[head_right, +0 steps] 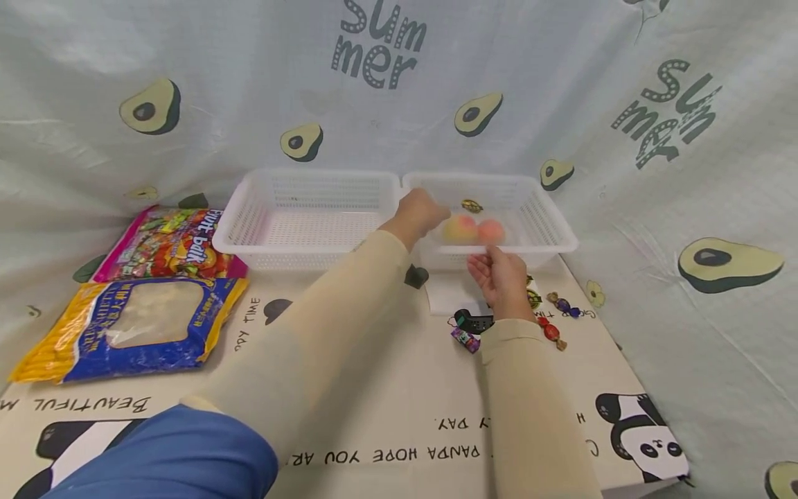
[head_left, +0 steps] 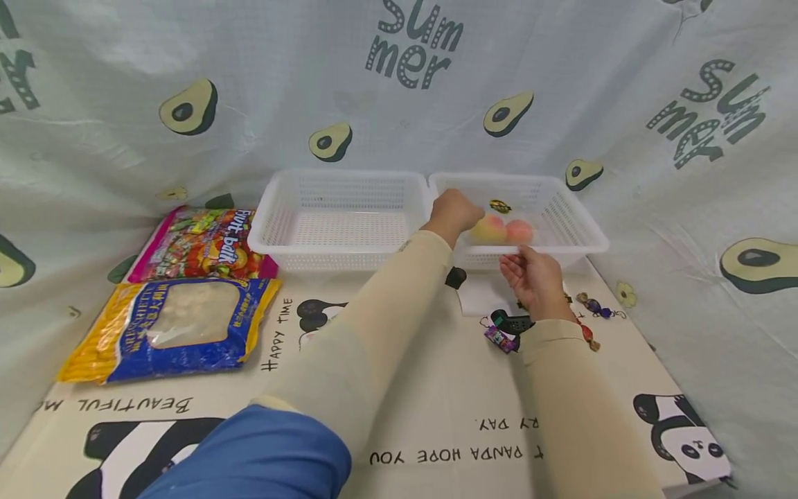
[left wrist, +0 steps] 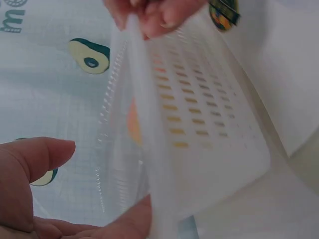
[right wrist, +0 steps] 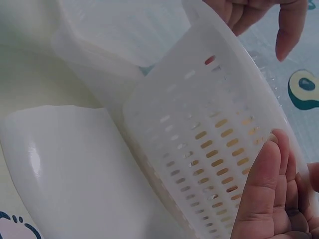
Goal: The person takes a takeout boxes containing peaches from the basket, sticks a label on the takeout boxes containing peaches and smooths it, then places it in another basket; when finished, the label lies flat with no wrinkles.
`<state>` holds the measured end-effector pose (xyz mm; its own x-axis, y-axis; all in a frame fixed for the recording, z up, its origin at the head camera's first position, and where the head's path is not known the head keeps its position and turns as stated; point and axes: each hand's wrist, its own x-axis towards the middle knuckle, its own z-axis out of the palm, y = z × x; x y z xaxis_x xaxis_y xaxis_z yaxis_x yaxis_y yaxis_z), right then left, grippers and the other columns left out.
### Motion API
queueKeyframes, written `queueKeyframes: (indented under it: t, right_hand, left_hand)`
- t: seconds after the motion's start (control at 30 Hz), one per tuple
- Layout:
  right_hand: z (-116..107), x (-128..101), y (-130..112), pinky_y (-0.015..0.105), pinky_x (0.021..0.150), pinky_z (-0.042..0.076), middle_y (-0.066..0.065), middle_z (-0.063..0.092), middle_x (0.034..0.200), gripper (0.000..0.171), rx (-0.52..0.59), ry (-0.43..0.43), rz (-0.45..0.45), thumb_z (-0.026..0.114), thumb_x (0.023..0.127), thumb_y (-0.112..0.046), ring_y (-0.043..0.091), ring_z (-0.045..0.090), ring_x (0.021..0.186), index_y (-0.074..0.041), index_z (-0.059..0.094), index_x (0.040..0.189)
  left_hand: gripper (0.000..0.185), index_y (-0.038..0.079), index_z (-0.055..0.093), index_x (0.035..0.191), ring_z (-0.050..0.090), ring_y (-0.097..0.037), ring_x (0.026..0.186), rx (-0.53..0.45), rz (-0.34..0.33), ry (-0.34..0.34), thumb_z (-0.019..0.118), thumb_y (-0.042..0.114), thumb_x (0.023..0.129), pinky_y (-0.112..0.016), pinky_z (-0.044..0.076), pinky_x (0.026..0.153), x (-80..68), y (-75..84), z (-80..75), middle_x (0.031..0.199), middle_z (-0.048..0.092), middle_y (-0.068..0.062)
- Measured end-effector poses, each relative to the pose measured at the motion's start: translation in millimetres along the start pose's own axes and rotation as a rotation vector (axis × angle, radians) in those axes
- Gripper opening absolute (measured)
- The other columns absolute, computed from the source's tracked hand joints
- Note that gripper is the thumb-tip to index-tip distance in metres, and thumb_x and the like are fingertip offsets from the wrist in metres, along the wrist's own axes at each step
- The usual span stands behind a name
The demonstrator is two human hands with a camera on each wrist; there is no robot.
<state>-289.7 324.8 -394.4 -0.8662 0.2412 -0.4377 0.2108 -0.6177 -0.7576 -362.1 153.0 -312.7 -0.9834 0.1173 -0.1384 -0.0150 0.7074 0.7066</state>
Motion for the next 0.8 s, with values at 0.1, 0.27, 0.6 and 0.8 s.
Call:
queueKeyframes:
  t: [0.1, 0.27, 0.6, 0.8]
  right_hand:
    - [3, 1, 1, 0.028, 0.079, 0.062, 0.008, 0.07, 0.083, 0.022, 0.002, -0.004, -0.009, 0.056, 0.106, -0.024, 0.017, 0.075, 0.076, -0.003, 0.054, 0.114]
    - [6, 3, 4, 0.028, 0.08, 0.062, 0.009, 0.071, 0.086, 0.03, -0.006, -0.007, -0.003, 0.055, 0.107, -0.026, 0.017, 0.075, 0.076, -0.003, 0.052, 0.124]
    - [10, 6, 7, 0.028, 0.082, 0.061, 0.008, 0.071, 0.093, 0.03, -0.023, -0.015, 0.007, 0.057, 0.106, -0.028, 0.016, 0.075, 0.08, -0.004, 0.052, 0.125]
    - [7, 6, 8, 0.026, 0.08, 0.062, 0.008, 0.071, 0.087, 0.029, -0.04, -0.014, -0.004, 0.055, 0.106, -0.028, 0.015, 0.074, 0.076, -0.004, 0.053, 0.122]
  left_hand:
    - [0.051, 0.005, 0.058, 0.139, 0.061, -0.021, 0.123, -0.119, -0.05, -0.079, 0.065, 0.035, 0.099, -0.034, 0.053, 0.101, -0.2, 3.6, -1.7, 0.139, 0.061, -0.006]
    - [0.06, 0.007, 0.045, 0.153, 0.045, -0.025, 0.145, -0.361, -0.123, -0.231, 0.063, 0.03, 0.101, -0.038, 0.044, 0.115, 2.1, 2.6, -2.6, 0.159, 0.044, -0.006]
    - [0.067, 0.007, 0.037, 0.158, 0.04, -0.026, 0.148, -0.47, -0.146, -0.219, 0.062, 0.033, 0.101, -0.042, 0.038, 0.12, 7.8, -8.3, 2.1, 0.163, 0.038, -0.007]
    - [0.059, 0.005, 0.043, 0.153, 0.048, -0.025, 0.14, -0.422, -0.042, -0.135, 0.06, 0.03, 0.102, -0.041, 0.046, 0.113, -15.4, -7.2, 12.7, 0.156, 0.046, -0.009]
